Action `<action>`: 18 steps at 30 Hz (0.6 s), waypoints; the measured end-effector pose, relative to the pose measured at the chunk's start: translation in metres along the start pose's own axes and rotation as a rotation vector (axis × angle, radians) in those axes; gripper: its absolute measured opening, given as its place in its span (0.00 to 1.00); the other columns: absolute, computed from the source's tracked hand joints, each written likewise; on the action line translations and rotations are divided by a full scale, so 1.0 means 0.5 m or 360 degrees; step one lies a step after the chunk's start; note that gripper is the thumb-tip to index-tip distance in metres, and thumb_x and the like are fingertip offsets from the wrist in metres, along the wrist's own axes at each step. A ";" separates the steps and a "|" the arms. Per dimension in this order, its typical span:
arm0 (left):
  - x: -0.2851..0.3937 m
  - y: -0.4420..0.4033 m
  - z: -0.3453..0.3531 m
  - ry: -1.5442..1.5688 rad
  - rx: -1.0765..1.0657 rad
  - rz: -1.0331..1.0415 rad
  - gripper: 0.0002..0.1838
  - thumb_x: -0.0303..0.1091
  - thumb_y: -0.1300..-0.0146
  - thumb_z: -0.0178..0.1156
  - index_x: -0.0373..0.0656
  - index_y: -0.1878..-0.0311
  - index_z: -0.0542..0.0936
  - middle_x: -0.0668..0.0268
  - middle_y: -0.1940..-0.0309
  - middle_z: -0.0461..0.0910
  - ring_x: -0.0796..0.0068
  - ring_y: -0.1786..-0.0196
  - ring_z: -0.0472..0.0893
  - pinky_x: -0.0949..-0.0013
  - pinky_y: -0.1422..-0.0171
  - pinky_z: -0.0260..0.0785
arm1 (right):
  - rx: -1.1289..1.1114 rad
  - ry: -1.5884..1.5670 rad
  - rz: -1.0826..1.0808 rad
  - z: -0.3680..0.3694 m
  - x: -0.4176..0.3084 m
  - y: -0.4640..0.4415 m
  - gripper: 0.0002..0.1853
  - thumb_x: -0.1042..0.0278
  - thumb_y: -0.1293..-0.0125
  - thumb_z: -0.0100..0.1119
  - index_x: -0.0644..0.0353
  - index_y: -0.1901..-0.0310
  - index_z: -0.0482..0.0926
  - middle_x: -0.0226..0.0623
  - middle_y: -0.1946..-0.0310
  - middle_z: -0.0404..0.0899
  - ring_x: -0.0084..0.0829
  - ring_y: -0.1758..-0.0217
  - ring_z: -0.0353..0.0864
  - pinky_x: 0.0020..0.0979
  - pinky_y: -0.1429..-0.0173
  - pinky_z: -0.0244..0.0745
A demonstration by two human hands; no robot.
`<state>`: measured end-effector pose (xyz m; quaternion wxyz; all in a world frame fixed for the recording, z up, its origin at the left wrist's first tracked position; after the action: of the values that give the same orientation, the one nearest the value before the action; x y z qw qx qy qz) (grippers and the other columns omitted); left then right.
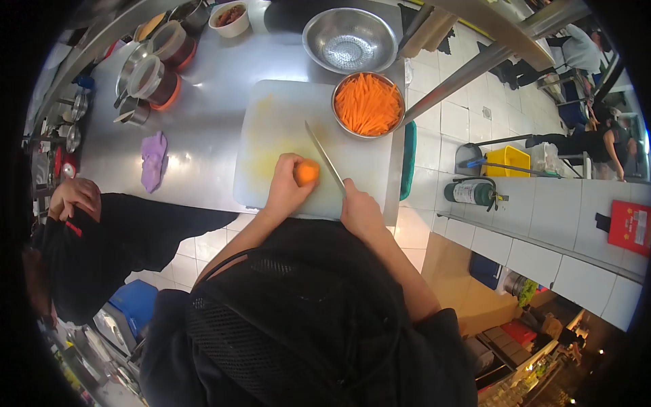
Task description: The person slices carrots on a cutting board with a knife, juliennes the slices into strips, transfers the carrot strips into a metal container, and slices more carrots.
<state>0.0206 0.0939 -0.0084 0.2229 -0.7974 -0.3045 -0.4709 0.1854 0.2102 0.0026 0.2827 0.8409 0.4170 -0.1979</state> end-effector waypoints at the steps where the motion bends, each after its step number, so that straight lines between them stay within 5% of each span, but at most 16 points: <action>1: 0.008 -0.009 0.004 -0.0067 -0.0060 0.0067 0.30 0.26 0.44 0.75 0.35 0.38 0.75 0.52 0.42 0.76 0.45 0.36 0.76 0.53 0.29 0.71 | -0.0006 0.0014 -0.0010 -0.001 -0.003 -0.003 0.21 0.75 0.27 0.58 0.68 0.36 0.69 0.68 0.70 0.82 0.71 0.61 0.83 0.65 0.55 0.74; 11: 0.041 0.015 0.002 -0.0183 -0.0107 0.0278 0.26 0.25 0.42 0.74 0.36 0.40 0.76 0.49 0.39 0.77 0.41 0.37 0.75 0.50 0.31 0.70 | -0.0062 0.0077 -0.0034 -0.017 -0.036 0.032 0.16 0.73 0.24 0.54 0.64 0.38 0.69 0.64 0.69 0.82 0.68 0.62 0.83 0.61 0.56 0.76; 18: 0.061 0.023 0.001 -0.0249 -0.0099 0.0344 0.26 0.23 0.39 0.71 0.35 0.39 0.75 0.49 0.42 0.75 0.40 0.42 0.74 0.48 0.35 0.71 | -0.0153 0.0420 -0.0202 -0.052 -0.075 0.092 0.19 0.76 0.31 0.57 0.60 0.40 0.68 0.53 0.67 0.83 0.59 0.66 0.87 0.56 0.61 0.81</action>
<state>0.0401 0.0943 0.0177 0.2231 -0.8663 -0.2186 -0.3898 0.2036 0.1820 0.0578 0.2522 0.8171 0.5118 -0.0829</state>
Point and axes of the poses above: each hand's wrist, its own y-axis away from the middle knuckle, its own z-axis out of the palm, x = y × z, the point moved 9 cm from there along -y, towards the middle knuckle
